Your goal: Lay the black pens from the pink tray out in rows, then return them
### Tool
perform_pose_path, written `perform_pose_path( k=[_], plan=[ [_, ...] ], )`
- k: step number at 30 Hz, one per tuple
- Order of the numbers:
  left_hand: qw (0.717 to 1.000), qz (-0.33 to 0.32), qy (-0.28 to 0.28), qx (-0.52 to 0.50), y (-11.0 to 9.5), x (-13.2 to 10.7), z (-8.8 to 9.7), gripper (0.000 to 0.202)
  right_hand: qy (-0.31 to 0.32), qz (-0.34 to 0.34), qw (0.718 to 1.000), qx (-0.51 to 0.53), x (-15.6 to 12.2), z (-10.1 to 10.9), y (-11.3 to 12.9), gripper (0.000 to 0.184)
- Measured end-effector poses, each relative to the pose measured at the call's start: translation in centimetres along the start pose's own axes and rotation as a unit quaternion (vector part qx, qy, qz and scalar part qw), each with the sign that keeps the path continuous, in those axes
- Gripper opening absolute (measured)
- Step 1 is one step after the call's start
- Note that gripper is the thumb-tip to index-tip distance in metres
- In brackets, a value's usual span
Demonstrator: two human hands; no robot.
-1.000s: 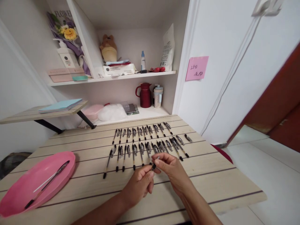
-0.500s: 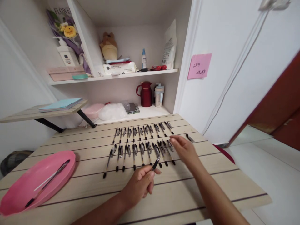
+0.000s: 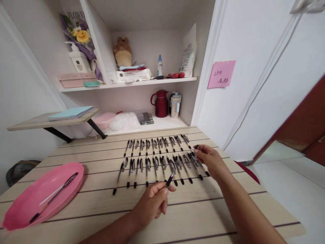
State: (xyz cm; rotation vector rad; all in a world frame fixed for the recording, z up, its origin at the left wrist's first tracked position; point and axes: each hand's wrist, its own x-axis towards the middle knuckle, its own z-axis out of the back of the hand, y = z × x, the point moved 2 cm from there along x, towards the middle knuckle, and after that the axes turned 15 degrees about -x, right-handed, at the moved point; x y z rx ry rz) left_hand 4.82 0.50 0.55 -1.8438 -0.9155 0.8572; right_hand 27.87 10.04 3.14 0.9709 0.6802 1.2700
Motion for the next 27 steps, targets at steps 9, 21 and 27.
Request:
perform_pose_path(
  k=[9,21,27],
  plan=[
    [1.000,-0.007,0.000,-0.011,-0.4,-0.3,-0.3,0.036,0.069,0.054,0.973,0.214,-7.1,-3.6,6.0,0.023],
    [1.000,-0.009,0.011,-0.001,-0.2,-0.4,-0.5,0.034,0.129,0.040,0.975,0.174,-9.3,-5.1,5.3,0.025],
    [1.000,-0.019,0.003,-0.001,-0.1,-0.1,-0.5,0.032,0.142,0.020,0.970,0.198,-10.1,-6.3,4.8,0.029]
  ],
)
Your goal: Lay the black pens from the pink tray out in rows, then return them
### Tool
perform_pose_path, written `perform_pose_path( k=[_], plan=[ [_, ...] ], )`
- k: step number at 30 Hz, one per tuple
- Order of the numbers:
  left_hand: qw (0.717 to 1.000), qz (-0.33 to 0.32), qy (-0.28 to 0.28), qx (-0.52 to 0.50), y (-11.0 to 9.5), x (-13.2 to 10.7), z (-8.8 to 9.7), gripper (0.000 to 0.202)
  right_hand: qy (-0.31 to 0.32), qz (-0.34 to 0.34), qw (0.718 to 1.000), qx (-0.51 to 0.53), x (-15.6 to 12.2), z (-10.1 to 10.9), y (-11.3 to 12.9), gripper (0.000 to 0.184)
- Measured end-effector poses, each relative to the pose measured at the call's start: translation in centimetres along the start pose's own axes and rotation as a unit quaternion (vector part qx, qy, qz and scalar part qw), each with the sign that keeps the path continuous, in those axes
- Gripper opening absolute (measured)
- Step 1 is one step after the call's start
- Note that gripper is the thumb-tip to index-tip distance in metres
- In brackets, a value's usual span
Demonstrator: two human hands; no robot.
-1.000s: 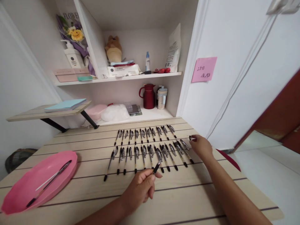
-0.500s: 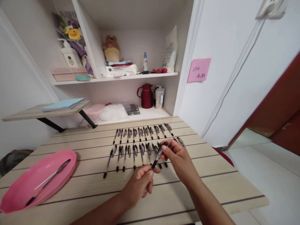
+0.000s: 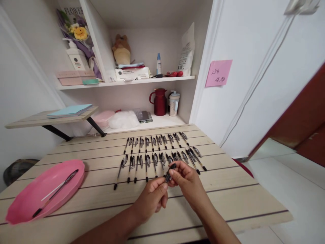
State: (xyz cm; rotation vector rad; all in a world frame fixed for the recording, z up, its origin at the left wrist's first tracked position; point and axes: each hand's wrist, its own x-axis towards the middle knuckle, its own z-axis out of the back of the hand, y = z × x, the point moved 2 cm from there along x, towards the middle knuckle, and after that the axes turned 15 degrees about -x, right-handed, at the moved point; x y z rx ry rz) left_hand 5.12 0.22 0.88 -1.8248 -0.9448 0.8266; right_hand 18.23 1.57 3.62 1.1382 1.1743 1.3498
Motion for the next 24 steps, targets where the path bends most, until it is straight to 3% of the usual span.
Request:
perform_pose_path(
  k=[9,14,17,20,24],
  plan=[
    [0.996,-0.077,-0.011,0.037,0.2,-0.1,0.1,0.021,-0.038,0.008,0.999,-0.006,-0.6,-0.7,-1.0,0.023],
    [0.991,-0.071,0.002,0.112,0.3,0.0,-0.1,0.020,-0.048,-0.007,0.998,-0.032,-1.0,-0.4,-2.0,0.024],
    [0.984,-0.064,0.002,0.166,-0.1,0.0,-0.2,0.023,-0.045,-0.010,0.996,-0.082,-1.6,0.7,-2.6,0.029],
    [0.971,-0.100,-0.008,0.216,-1.4,-0.4,-0.5,0.026,-0.065,0.000,0.986,-0.157,-2.3,2.5,-3.0,0.034],
    [0.947,-0.143,-0.019,0.287,-3.9,-1.8,-0.2,0.032,-0.132,0.000,0.935,-0.329,-3.2,5.1,-4.0,0.034]
  ],
)
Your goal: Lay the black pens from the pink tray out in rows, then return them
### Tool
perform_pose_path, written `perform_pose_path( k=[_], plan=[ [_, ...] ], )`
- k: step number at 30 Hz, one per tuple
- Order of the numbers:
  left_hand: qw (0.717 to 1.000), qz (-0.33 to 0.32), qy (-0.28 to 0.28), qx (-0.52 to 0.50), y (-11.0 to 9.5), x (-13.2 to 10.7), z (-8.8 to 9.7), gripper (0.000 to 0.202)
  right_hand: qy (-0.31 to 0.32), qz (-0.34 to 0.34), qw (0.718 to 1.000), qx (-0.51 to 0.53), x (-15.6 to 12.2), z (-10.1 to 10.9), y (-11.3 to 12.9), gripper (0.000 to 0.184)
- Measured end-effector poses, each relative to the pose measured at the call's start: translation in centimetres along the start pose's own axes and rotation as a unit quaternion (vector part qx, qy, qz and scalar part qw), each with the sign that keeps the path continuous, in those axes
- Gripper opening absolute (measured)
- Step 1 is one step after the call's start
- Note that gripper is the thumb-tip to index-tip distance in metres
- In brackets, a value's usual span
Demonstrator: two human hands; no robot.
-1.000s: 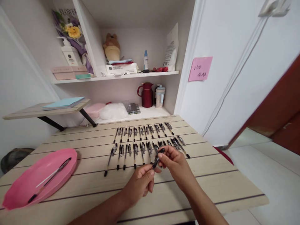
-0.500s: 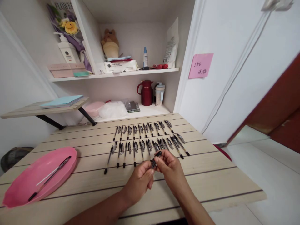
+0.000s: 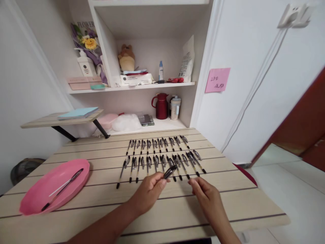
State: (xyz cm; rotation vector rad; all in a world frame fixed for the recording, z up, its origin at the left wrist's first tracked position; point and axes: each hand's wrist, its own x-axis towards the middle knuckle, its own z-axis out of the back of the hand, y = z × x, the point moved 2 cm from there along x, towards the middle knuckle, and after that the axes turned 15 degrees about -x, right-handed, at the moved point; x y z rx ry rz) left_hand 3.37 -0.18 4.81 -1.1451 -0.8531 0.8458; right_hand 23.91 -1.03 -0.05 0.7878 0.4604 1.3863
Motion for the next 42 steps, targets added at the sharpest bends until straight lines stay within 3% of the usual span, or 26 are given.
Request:
perform_pose_path(
  k=[4,9,11,15,16,18,21,24,26,29,31,33,36,39,42],
  plan=[
    [0.988,-0.023,-0.065,0.141,-1.6,-1.3,3.7,0.033,-0.009,0.033,0.992,-0.120,-0.7,0.1,-1.9,0.036],
    [0.932,0.003,-0.191,0.309,-2.5,-5.1,11.0,0.030,0.019,0.008,0.983,-0.182,-1.1,-0.7,-4.3,0.031],
    [0.893,0.047,-0.251,0.372,-2.6,-7.4,14.4,0.033,0.023,-0.005,0.980,-0.196,-0.9,-0.8,-5.1,0.033],
    [0.768,0.240,-0.346,0.483,-1.5,-11.9,20.7,0.034,0.016,0.003,0.979,-0.202,-0.6,-1.0,-6.0,0.034],
    [0.751,0.271,-0.355,0.487,-1.1,-12.8,21.8,0.034,0.015,0.005,0.979,-0.203,-0.5,-1.1,-6.1,0.034],
    [0.734,0.309,-0.360,0.486,-0.2,-14.0,23.5,0.032,0.017,0.002,0.978,-0.208,-0.4,-1.1,-6.2,0.034],
    [0.729,0.324,-0.357,0.486,0.6,-14.8,24.5,0.030,0.017,0.006,0.978,-0.210,-0.7,-1.2,-5.6,0.034],
    [0.733,0.289,-0.360,0.500,0.4,-14.6,24.0,0.038,0.012,0.012,0.979,-0.205,-1.1,-1.1,-4.4,0.033],
    [0.751,0.205,-0.369,0.507,-0.1,-14.0,22.8,0.040,0.013,0.013,0.979,-0.201,-1.0,-0.6,-3.7,0.034],
    [0.811,0.033,-0.353,0.466,-0.6,-12.2,19.4,0.035,-0.030,0.005,0.972,-0.234,0.4,0.7,-3.5,0.036],
    [0.866,-0.032,-0.302,0.398,-0.5,-10.7,16.3,0.032,-0.086,-0.008,0.952,-0.293,2.0,1.7,-3.8,0.037],
    [0.915,-0.054,-0.230,0.327,-0.1,-9.1,13.0,0.029,-0.102,-0.013,0.929,-0.356,3.9,2.2,-4.3,0.039],
    [0.962,-0.059,-0.127,0.235,0.3,-6.8,8.4,0.027,-0.056,-0.014,0.912,-0.407,6.1,1.7,-5.1,0.038],
    [0.983,-0.052,-0.055,0.168,0.3,-4.8,5.1,0.024,-0.043,-0.021,0.904,-0.424,7.3,0.9,-5.7,0.031],
    [0.995,-0.031,0.001,0.098,0.2,-3.0,3.0,0.022,-0.052,-0.023,0.911,-0.408,7.8,0.9,-6.2,0.024]
  ],
)
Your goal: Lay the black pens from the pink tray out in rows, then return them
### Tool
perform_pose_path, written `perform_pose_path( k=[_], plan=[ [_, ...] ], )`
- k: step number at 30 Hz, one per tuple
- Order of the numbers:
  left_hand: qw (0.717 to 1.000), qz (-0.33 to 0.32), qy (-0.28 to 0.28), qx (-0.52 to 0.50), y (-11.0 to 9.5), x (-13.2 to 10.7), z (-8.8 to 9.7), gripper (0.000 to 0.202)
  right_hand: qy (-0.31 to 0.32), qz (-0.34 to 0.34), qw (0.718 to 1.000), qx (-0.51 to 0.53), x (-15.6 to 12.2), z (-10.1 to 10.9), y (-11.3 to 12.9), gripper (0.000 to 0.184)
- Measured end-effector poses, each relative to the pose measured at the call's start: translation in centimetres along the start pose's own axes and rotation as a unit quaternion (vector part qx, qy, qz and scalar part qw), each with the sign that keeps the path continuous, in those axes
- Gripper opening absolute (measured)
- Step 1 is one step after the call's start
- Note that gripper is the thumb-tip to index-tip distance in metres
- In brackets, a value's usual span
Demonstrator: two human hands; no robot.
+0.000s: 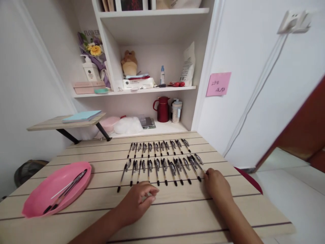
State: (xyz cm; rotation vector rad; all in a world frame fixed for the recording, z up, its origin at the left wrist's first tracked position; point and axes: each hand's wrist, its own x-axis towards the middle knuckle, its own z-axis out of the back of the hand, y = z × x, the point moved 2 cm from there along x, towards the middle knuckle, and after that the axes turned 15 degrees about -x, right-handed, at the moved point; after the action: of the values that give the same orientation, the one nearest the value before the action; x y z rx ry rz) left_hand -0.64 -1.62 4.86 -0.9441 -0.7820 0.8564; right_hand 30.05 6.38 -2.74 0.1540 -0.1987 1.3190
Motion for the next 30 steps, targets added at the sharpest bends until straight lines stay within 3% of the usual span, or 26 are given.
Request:
perform_pose_path(
  k=[5,7,9,11,13,15,18,20,24,30],
  plan=[
    [0.977,0.106,0.023,-0.184,0.4,3.2,-2.7,0.028,-0.024,-0.010,0.985,0.169,-0.7,1.7,0.6,0.023],
    [0.946,0.150,-0.013,-0.288,0.7,4.7,-3.7,0.038,0.006,0.008,0.950,0.313,-2.2,2.7,2.3,0.024],
    [0.910,0.163,-0.066,-0.375,0.9,5.9,-4.5,0.045,0.068,0.035,0.894,0.441,-4.2,3.6,4.7,0.024],
    [0.879,0.162,-0.110,-0.434,1.2,6.9,-5.1,0.047,0.124,0.088,0.852,0.502,-5.8,4.3,6.7,0.022],
    [0.856,0.164,-0.140,-0.471,1.7,7.3,-5.5,0.044,0.161,0.142,0.829,0.516,-6.2,4.8,7.6,0.022],
    [0.836,0.171,-0.163,-0.496,2.3,7.3,-5.7,0.039,0.147,0.150,0.846,0.490,-4.8,4.8,6.7,0.023],
    [0.816,0.193,-0.152,-0.524,3.0,6.8,-5.9,0.034,0.020,0.033,0.940,0.338,-0.3,3.9,3.1,0.024],
    [0.810,0.208,-0.125,-0.533,3.3,6.2,-6.2,0.033,-0.010,-0.023,0.981,0.193,2.7,2.7,1.1,0.030],
    [0.814,0.220,-0.090,-0.529,3.7,5.4,-6.8,0.032,0.000,-0.017,0.997,0.069,5.6,0.2,0.2,0.042],
    [0.826,0.212,-0.053,-0.520,4.3,5.1,-7.0,0.034,0.010,-0.010,0.999,0.044,4.5,-0.5,-0.3,0.041]
  ],
)
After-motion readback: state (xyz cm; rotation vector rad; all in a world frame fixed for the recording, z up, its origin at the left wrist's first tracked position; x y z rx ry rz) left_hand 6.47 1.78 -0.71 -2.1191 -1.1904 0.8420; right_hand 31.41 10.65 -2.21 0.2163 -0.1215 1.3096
